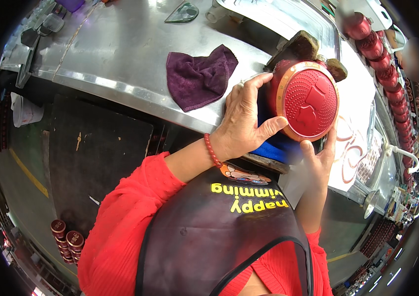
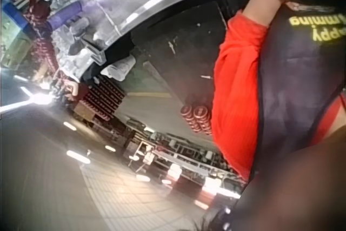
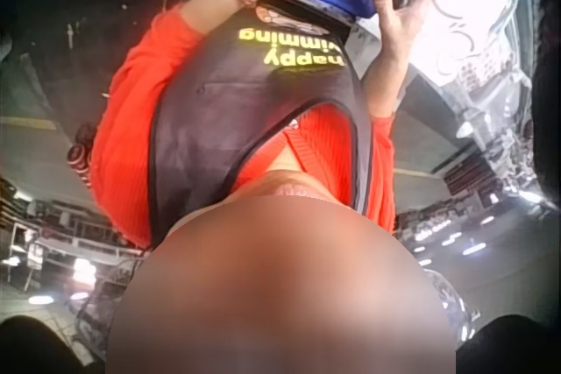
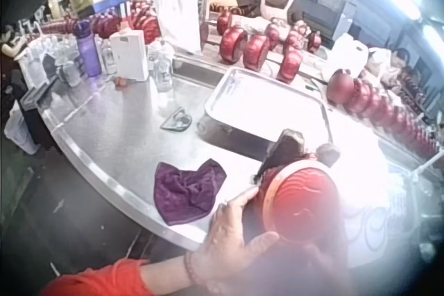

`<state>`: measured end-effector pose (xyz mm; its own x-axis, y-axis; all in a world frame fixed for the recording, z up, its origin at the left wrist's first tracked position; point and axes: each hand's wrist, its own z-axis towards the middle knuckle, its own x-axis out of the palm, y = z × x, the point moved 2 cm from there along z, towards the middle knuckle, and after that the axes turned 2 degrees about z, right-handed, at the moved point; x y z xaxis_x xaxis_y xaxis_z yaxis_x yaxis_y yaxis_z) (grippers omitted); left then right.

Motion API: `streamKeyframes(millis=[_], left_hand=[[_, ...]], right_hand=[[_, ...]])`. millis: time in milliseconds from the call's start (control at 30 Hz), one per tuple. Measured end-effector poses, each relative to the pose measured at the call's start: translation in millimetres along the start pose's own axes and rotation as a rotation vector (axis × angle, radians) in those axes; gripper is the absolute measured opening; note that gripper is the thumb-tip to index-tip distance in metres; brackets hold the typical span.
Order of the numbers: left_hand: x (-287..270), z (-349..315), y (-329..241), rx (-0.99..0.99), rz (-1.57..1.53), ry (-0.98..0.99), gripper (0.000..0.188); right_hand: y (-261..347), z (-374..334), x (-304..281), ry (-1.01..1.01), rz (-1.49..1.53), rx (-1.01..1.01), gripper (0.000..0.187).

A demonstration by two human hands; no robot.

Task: The person applies gold stickers to a red spherical ornament mounted in a blue holder, then wipes the surface with a green sponge and a purple cloth. The person repeats this process on multiple ornaments, placing finished items aside.

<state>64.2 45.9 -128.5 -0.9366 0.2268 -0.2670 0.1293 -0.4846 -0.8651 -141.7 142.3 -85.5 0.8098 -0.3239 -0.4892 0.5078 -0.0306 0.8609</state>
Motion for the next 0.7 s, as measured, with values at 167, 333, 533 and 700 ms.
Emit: streamKeyframes(millis=[167,333,533,700], left_hand=[[-13.3,-7.7,-18.6,0.205,0.29,-0.039,0.091],[-3.7,-35.3,-50.8,0.381,0.686,0.166,0.082],[-13.2,-3.1,-43.9,0.268,0.535,0.187,0.089],[-20.7,52.1,-44.3,0.352,0.474,0.232,0.079]], right_hand=[[-0.8,-1.2,-0.9,0.033,0.078,0.06,0.111],[-1.0,2.2,-1.6,0.04,0.043,0.006,0.106],[-7.6,0.0,-1.0,0.048,0.118,0.054,0.113],[-29.5,-1.7,-8.2,0.013,0.233,-0.056,0.124]])
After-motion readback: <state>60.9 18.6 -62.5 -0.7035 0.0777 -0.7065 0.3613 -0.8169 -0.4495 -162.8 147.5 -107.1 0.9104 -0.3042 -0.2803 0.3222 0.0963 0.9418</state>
